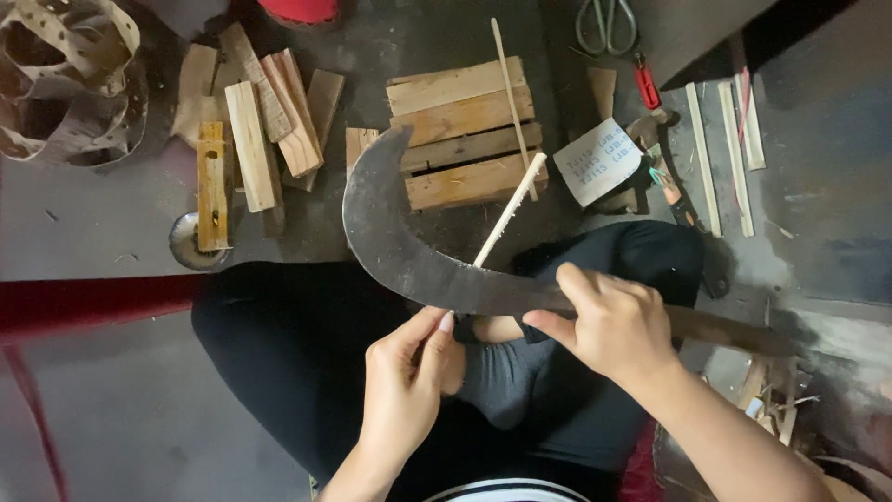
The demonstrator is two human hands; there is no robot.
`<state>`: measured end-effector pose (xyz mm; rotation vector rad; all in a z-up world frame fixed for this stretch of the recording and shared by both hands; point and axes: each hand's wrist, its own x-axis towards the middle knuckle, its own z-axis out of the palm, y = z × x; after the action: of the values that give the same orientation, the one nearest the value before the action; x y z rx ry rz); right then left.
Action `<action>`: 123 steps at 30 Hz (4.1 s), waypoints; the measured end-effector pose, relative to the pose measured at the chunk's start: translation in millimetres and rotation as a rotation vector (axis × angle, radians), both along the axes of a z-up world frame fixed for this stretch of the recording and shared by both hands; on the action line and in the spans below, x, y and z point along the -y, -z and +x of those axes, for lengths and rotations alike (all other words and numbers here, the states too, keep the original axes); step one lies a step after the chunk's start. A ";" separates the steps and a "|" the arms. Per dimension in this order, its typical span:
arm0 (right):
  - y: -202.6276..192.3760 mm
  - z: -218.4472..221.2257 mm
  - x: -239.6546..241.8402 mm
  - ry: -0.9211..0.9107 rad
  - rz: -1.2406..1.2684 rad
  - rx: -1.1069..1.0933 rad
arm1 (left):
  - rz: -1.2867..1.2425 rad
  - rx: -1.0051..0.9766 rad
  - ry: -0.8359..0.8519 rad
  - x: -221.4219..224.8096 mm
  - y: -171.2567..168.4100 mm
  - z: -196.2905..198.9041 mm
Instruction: Shaving and shaping a thin wooden stick using a sickle-like blade while sitting on the floor.
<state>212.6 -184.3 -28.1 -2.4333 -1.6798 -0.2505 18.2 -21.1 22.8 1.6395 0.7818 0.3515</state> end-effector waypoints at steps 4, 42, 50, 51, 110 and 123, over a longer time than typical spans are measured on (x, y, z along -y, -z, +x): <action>4.0 -2.5 3.6 -0.044 0.009 -0.028 | 0.006 -0.064 -0.015 2.4 8.5 -3.0; 13.6 -2.1 -3.6 -0.072 0.014 -0.163 | 0.117 -0.088 -0.038 -10.6 13.4 1.4; 6.1 -5.0 -20.7 -0.125 -0.007 -0.075 | 0.254 -0.119 -0.076 -11.9 16.5 -14.0; 6.2 -4.3 -21.3 -0.140 -0.008 -0.072 | 0.269 -0.137 -0.083 -11.2 20.7 -17.1; 15.5 -25.1 -1.1 0.229 -0.092 -0.458 | -0.060 -0.045 -0.073 -22.0 29.5 -0.6; 29.4 31.8 -4.0 -0.004 -0.080 0.069 | 0.179 0.065 -0.029 -7.5 13.2 -14.0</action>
<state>244.4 -180.3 -57.4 -2.5054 -1.7559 -0.2751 4.2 -13.6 9.6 1.7756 0.7431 0.5052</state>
